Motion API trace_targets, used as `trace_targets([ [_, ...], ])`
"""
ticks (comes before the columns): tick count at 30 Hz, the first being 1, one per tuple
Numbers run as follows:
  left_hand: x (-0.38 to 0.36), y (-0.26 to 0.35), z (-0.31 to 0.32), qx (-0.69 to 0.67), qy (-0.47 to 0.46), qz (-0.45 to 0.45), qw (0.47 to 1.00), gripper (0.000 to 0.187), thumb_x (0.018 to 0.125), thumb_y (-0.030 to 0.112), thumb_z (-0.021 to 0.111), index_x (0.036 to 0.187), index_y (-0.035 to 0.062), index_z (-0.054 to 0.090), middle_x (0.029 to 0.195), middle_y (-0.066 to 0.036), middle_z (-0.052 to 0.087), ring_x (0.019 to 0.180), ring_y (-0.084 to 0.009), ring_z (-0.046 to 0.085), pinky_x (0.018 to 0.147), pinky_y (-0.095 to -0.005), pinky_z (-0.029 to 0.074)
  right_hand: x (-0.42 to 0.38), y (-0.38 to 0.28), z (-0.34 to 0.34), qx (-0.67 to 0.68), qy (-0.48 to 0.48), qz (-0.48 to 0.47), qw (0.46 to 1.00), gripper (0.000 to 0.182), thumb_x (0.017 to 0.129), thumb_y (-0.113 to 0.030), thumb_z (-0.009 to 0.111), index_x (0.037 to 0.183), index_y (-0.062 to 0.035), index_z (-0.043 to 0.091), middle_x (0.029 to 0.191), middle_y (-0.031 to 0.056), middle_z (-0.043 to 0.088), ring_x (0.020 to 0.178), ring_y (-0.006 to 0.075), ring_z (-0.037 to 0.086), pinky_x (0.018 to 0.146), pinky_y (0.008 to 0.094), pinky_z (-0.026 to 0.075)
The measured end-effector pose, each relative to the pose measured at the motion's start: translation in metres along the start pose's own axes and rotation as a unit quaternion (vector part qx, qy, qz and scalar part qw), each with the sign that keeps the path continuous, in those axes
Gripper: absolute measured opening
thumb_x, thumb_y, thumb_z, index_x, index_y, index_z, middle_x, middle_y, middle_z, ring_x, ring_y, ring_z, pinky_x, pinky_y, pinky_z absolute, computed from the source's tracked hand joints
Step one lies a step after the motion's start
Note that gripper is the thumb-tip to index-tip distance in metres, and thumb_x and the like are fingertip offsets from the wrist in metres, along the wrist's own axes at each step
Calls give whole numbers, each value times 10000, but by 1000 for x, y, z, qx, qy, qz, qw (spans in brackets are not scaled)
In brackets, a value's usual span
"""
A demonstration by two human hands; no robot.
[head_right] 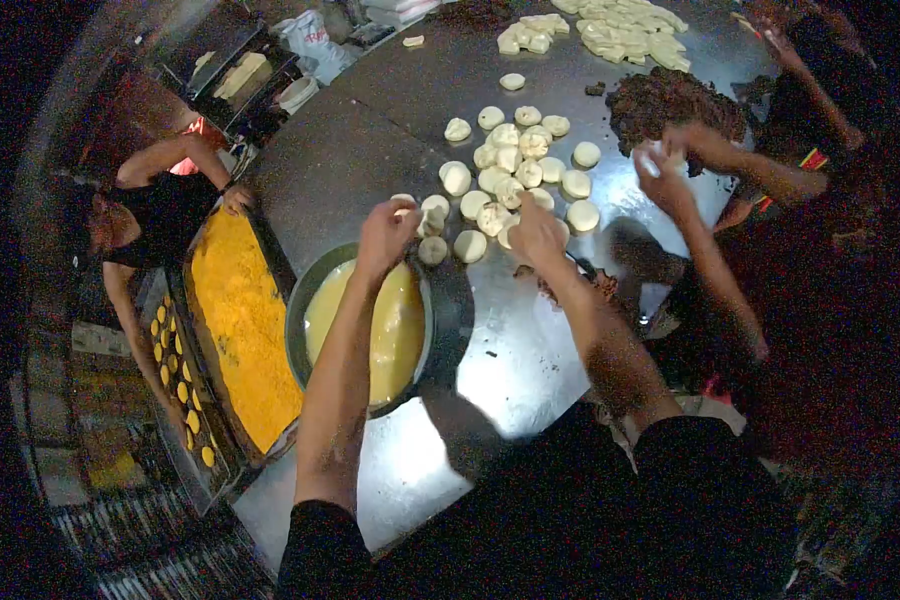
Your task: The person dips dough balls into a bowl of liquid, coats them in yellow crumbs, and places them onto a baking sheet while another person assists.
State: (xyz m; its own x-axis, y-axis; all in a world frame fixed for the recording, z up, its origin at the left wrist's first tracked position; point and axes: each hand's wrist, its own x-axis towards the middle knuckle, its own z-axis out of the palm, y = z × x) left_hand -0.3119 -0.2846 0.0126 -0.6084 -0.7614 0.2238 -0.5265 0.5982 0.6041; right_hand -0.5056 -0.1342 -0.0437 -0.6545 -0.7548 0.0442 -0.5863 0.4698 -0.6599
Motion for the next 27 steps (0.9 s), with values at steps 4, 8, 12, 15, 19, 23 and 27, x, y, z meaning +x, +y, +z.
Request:
trace_targets([
  [4,59,-23,45,-41,-82,-188,978,357,785,308,645,919,-23,659,873,-160,671,713,-232,641,642,-346,491,33,-7,-2,-81,-161,21,983,461,726,-274,724,1109,-86,549,1054,206,614,1014,356,581,840,438,454],
  [8,74,-50,70,-4,-255,-312,915,366,785,297,615,987,-7,649,886,-117,671,707,-220,623,641,-367,485,40,7,19,-45,-125,-31,991,379,692,-278,747,975,-77,596,951,152,619,924,302,599,768,401,473],
  [12,77,-112,101,-155,-227,-292,916,479,755,319,606,1098,-15,576,920,-82,637,738,-205,596,626,-391,475,37,15,27,157,-254,70,952,352,690,-207,713,979,-67,569,915,134,629,856,265,612,730,374,477],
  [15,68,-55,74,-116,-243,-323,907,504,729,300,629,1119,-9,551,919,-97,605,752,-194,578,610,-378,476,20,-5,13,265,-208,200,920,717,718,-184,714,1349,-100,383,1273,167,502,1018,279,575,753,430,524],
  [19,66,-49,77,-106,-240,-309,914,513,704,252,658,1139,8,538,891,-113,596,730,-192,567,579,-355,469,36,-13,18,262,-216,177,924,795,761,-162,691,1432,-114,266,1230,166,506,958,300,588,639,468,551],
  [23,60,-53,96,-114,-286,-281,909,456,702,152,684,1114,34,532,785,-100,605,651,-180,559,529,-325,457,37,-16,36,365,-300,234,850,771,775,-89,653,1435,-120,255,1277,165,486,1007,309,583,674,479,544],
  [27,54,-9,74,-86,-265,-232,932,351,746,193,685,1044,57,558,785,-70,614,657,-138,556,543,-306,459,22,-29,28,471,-268,241,805,673,787,-50,613,1384,-108,310,1215,147,508,964,290,594,701,476,543],
])
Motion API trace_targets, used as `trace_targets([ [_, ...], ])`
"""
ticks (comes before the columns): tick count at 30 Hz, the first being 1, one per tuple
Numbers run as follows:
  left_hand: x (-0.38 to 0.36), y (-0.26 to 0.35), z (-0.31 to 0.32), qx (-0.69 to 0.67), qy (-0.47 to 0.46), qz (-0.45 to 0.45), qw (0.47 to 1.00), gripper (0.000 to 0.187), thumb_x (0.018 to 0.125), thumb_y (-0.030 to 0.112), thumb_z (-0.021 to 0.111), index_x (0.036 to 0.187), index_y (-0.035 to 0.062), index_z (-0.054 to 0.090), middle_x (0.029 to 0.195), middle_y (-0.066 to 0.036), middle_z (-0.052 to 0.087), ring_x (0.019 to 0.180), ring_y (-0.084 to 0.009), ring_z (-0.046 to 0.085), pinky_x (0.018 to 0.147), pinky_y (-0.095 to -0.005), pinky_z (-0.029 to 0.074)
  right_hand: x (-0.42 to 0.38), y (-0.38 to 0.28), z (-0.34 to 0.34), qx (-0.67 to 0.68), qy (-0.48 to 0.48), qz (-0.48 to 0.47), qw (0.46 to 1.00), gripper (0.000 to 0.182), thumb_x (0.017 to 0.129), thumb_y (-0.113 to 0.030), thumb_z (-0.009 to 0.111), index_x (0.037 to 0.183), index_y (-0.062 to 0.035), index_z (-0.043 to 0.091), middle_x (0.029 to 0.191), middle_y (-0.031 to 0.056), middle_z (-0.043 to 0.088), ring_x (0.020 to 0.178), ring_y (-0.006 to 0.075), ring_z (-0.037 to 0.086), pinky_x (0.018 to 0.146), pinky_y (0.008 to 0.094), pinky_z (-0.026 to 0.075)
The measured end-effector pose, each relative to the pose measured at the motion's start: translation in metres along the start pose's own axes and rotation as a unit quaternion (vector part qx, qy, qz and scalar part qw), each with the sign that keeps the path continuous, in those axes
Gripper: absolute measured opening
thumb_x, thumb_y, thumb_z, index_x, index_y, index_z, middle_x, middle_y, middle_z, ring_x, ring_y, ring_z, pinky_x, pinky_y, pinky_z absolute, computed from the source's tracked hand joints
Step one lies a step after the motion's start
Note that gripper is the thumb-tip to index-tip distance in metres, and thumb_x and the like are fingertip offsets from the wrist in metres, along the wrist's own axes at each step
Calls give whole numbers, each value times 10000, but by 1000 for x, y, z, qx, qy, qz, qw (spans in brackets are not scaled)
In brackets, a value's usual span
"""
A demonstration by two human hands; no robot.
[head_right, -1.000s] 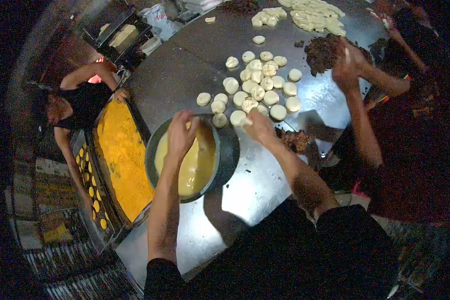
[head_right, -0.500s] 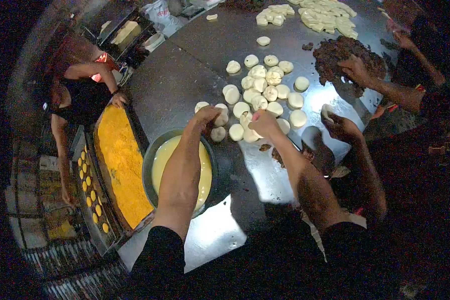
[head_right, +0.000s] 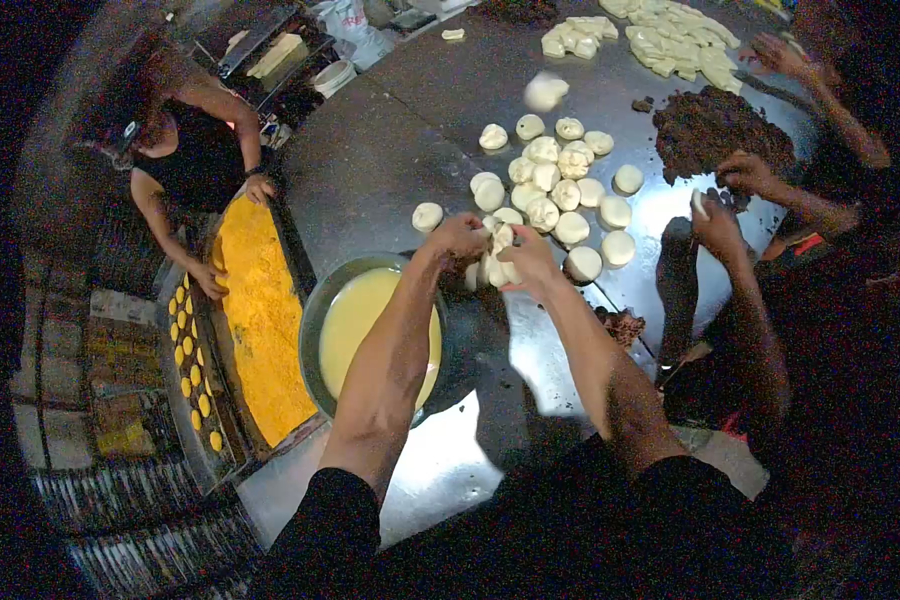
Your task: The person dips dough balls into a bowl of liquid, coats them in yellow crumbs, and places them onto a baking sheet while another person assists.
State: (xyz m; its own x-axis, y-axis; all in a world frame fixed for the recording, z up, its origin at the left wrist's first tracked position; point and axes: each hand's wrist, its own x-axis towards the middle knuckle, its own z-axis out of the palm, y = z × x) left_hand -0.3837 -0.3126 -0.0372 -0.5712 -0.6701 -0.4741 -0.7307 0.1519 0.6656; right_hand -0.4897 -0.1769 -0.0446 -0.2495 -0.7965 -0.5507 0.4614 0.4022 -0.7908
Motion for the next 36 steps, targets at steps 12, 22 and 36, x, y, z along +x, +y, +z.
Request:
trace_targets([
  [12,-236,-37,-75,-224,186,136,947,411,777,221,643,1116,-4,581,870,-134,636,702,-205,634,598,-295,502,-113,-16,114,-99,-155,-161,970,499,823,-69,624,1285,-46,438,1105,107,573,869,185,626,533,265,559],
  [22,-240,-160,-74,-180,140,-27,973,469,834,343,596,1130,-22,601,866,-121,664,688,-185,644,536,-304,531,-106,41,180,-496,-68,-343,795,514,838,-356,613,1237,-42,536,1232,210,539,1113,341,541,950,399,422],
  [36,-92,13,-52,-257,140,140,946,282,856,239,615,1043,29,634,922,-27,625,834,-148,565,718,-278,453,11,43,-189,-518,137,-313,785,541,791,-296,647,1159,80,525,1013,130,643,858,244,604,753,385,486],
])
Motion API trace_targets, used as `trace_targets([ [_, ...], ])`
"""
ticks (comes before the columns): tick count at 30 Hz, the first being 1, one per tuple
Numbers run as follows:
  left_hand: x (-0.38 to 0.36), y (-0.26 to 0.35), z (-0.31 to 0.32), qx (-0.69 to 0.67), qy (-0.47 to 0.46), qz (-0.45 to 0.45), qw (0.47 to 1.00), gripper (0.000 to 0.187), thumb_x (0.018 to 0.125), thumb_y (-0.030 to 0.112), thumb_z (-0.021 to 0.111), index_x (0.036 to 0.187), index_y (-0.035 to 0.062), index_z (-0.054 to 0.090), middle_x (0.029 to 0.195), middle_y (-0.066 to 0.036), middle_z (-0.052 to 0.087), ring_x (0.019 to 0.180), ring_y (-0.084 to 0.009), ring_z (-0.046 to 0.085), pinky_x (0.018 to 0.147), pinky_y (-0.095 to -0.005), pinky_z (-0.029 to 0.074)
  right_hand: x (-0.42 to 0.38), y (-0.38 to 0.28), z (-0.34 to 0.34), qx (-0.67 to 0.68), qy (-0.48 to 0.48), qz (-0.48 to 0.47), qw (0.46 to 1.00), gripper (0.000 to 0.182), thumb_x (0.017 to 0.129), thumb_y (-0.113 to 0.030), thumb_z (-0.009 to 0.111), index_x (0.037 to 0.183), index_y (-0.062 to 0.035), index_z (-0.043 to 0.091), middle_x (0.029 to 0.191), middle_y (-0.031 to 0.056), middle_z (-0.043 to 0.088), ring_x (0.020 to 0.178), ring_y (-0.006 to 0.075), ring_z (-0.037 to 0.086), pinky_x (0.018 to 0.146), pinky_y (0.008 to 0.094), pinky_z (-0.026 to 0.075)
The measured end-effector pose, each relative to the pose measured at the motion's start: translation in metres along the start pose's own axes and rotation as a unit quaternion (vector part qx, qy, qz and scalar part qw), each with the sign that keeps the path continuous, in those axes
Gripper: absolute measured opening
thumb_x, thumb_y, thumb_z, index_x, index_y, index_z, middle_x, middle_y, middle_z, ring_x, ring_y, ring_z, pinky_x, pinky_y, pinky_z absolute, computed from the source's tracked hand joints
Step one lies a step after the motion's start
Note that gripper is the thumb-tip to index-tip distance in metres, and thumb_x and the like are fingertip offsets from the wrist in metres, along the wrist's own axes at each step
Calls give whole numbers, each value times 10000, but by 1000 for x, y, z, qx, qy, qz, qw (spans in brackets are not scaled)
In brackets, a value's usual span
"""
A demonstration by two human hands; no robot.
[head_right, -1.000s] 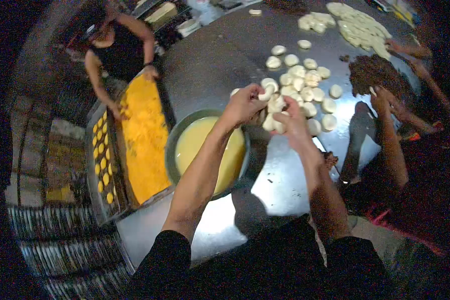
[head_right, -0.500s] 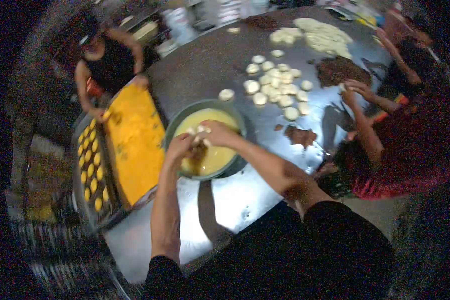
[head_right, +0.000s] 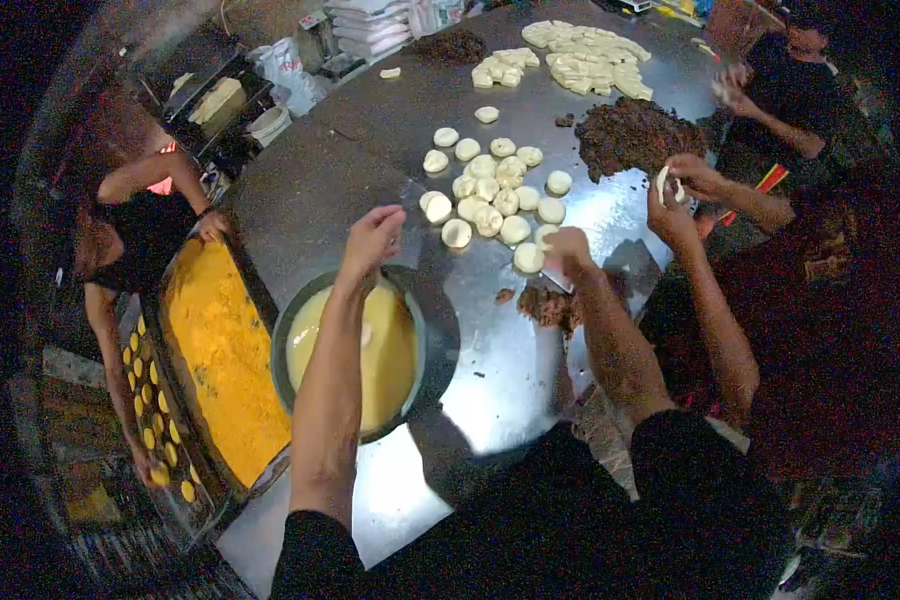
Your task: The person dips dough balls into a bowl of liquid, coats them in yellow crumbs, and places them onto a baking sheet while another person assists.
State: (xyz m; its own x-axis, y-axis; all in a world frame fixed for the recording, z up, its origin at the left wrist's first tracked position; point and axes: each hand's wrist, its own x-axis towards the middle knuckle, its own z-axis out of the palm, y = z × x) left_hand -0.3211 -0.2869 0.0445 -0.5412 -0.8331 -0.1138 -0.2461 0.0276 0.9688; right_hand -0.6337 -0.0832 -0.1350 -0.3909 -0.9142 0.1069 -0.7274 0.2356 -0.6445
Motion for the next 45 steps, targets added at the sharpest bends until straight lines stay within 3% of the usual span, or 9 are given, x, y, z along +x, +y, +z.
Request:
trace_targets([
  [2,51,-29,28,-9,2,-40,999,261,843,249,626,984,30,646,879,-13,610,795,-134,551,673,-284,450,6,-16,25,504,68,285,813,373,844,-246,619,1143,-65,490,1003,128,618,784,291,635,683,405,563],
  [7,143,-98,63,72,76,-105,989,549,753,241,687,1173,-70,520,996,-151,621,888,-213,607,758,-311,487,6,-85,-7,373,28,338,864,519,817,-202,644,1267,-92,411,1188,150,528,971,281,589,718,445,556],
  [13,157,-106,93,-131,108,-236,957,588,762,279,676,1212,-53,497,966,-167,637,798,-265,634,763,-357,505,39,-115,9,596,39,355,719,702,838,-186,624,1411,-166,220,1278,130,438,1095,324,494,766,528,514],
  [19,114,-86,127,104,124,17,987,530,783,337,637,1151,-20,502,972,-144,632,816,-209,615,721,-347,493,45,-107,8,711,-36,311,629,811,808,-169,649,1449,-206,153,1429,148,257,1181,466,386,798,663,448],
  [31,87,-47,127,-216,-37,-49,974,314,806,119,613,1084,-10,543,925,-114,626,784,-178,634,639,-328,543,34,-120,-9,766,-151,220,585,464,836,-151,614,1269,-179,449,1340,109,375,1160,399,453,886,635,440],
  [32,70,-23,116,-149,-43,10,988,280,794,135,626,1033,-1,575,888,-87,636,758,-148,620,608,-295,519,28,-112,-2,631,-155,75,756,476,825,-162,627,1270,-154,459,1348,105,384,1183,387,447,900,622,441],
  [33,68,-25,110,-85,-30,28,996,278,778,172,649,995,8,598,868,-68,645,722,-136,605,593,-283,495,16,-127,-10,794,-166,64,581,557,813,-177,626,1321,-116,406,1334,118,415,1185,371,460,895,595,464],
  [39,-65,37,10,-112,100,91,984,334,781,219,668,1010,7,548,875,-65,607,780,-134,577,702,-288,490,-19,-268,-40,650,-238,96,715,686,783,-197,609,1392,-72,317,1279,152,480,1120,333,536,758,513,557],
  [45,-150,-24,-73,-134,234,18,963,299,801,192,650,1001,-6,548,863,-71,607,774,-148,575,696,-287,482,-37,-336,41,624,-396,121,662,474,851,-61,512,1318,-59,434,1241,147,506,1104,311,544,800,522,539],
])
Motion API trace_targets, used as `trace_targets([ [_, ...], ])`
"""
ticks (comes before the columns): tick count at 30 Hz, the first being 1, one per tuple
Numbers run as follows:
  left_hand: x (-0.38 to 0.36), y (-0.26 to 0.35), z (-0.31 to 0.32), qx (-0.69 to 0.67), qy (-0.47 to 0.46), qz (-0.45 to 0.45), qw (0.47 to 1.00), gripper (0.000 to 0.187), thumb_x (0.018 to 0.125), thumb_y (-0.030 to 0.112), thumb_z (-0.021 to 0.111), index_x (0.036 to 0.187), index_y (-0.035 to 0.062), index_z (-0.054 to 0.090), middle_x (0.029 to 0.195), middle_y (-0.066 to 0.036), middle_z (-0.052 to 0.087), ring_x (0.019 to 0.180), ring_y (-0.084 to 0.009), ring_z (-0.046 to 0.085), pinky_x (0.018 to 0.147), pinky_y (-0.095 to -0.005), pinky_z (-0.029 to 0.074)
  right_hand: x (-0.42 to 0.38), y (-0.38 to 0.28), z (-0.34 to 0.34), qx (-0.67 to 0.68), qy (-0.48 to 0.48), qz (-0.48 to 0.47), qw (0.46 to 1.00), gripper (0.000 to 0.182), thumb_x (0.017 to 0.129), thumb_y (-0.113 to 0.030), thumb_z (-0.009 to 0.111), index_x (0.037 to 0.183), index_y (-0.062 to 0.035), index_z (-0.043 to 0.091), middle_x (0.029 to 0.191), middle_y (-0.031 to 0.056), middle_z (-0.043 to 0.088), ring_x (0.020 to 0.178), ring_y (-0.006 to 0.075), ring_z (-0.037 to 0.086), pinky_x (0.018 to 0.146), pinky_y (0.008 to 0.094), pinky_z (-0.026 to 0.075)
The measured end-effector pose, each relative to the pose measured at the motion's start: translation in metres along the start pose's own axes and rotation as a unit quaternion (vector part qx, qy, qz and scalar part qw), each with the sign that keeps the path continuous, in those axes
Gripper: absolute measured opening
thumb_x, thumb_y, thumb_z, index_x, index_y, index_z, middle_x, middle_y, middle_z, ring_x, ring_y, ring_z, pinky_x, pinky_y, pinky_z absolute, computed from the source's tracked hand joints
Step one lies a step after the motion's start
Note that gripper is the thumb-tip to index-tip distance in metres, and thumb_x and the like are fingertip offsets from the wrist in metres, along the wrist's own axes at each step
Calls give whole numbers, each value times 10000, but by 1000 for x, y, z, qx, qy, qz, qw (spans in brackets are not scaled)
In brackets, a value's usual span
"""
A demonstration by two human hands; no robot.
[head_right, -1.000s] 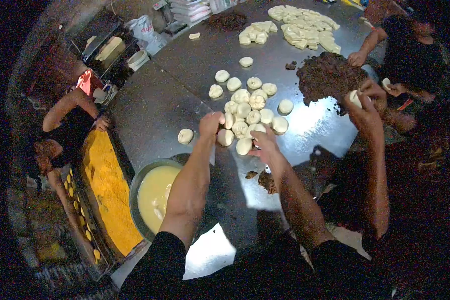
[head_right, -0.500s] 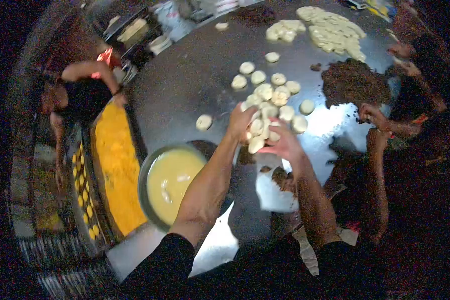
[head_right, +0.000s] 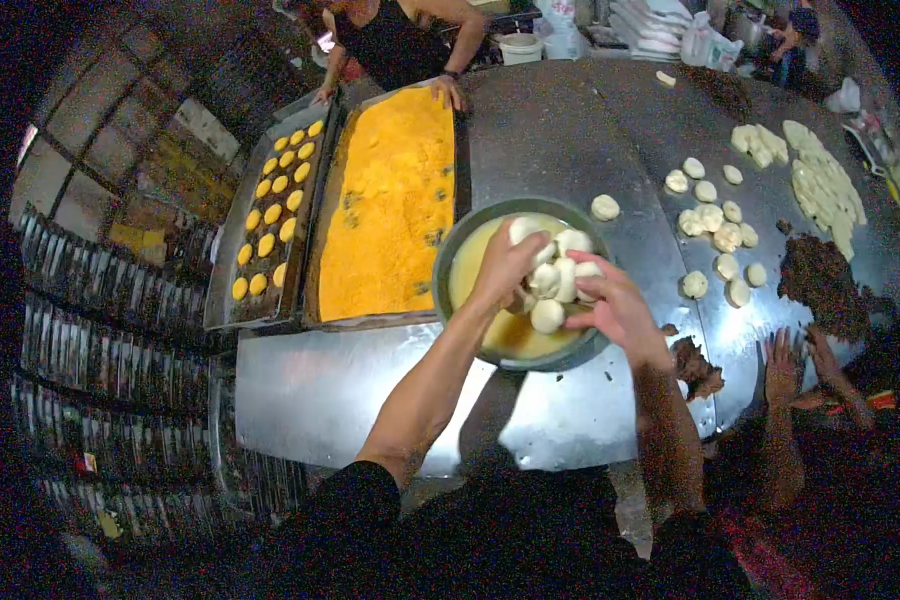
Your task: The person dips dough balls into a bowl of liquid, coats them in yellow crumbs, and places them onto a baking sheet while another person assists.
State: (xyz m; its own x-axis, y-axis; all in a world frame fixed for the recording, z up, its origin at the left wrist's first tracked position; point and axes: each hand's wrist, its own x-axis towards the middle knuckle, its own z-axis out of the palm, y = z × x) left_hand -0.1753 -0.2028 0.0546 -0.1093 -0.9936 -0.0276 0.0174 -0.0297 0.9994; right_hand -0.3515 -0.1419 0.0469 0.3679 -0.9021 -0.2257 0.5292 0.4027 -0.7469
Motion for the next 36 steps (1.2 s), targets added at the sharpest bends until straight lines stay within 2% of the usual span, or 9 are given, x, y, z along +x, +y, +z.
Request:
trace_targets([
  [6,16,-47,-54,222,-60,-35,973,430,811,320,587,1090,-4,543,926,-186,647,812,-278,644,733,-368,502,28,39,22,-154,104,-7,983,575,807,-39,522,1362,-54,370,1159,141,529,998,226,559,701,388,562],
  [10,9,-22,-60,381,-133,-18,915,503,812,405,525,1040,-36,609,1001,-245,634,871,-370,633,781,-401,494,31,44,6,-685,210,-159,679,542,823,-167,575,1330,-84,403,1184,211,552,1010,307,597,758,404,524],
  [12,2,3,-57,483,-155,-3,862,485,811,393,552,1034,-29,633,1059,-264,611,965,-383,600,849,-401,471,25,28,-10,-695,237,-212,645,457,819,-198,593,1255,-95,498,1100,223,598,878,378,623,770,449,507],
  [14,9,0,-61,482,-115,75,865,470,811,379,567,1044,-24,633,1067,-260,607,988,-379,590,872,-401,459,17,-15,-24,-595,298,-88,741,429,810,-231,597,1215,-92,564,1053,192,636,962,364,609,835,414,485],
  [19,60,22,-26,410,-72,167,894,405,813,316,606,1073,6,635,1051,-234,607,1024,-368,575,906,-407,439,-13,-67,-149,-801,393,59,447,372,828,-289,588,1087,-23,607,942,198,640,902,347,629,752,436,520],
  [23,147,-3,36,410,-116,197,883,398,813,311,604,1073,11,632,1067,-235,606,1017,-378,576,888,-414,452,-12,-31,-245,-782,374,85,492,452,799,-335,617,1116,-16,570,1080,236,568,1023,373,559,878,433,460],
  [24,169,-14,55,436,-143,159,874,391,810,304,602,1069,13,633,1072,-230,609,1020,-377,579,878,-421,459,-17,-41,-238,-721,331,29,608,457,796,-309,603,1133,-7,542,1006,236,591,981,387,574,838,457,465],
  [26,203,-45,87,462,-168,124,862,383,808,296,599,1066,14,633,1077,-225,612,1022,-377,581,868,-428,465,-5,-56,-225,-673,349,-23,651,474,757,-256,600,1152,-13,498,971,284,589,931,411,580,811,477,451],
  [36,218,-83,142,613,-264,3,745,139,679,115,609,735,39,712,863,-206,673,853,-326,679,664,-403,537,94,-62,-316,-690,382,-139,599,381,707,-122,649,1067,-59,538,888,169,636,750,285,633,628,377,489],
])
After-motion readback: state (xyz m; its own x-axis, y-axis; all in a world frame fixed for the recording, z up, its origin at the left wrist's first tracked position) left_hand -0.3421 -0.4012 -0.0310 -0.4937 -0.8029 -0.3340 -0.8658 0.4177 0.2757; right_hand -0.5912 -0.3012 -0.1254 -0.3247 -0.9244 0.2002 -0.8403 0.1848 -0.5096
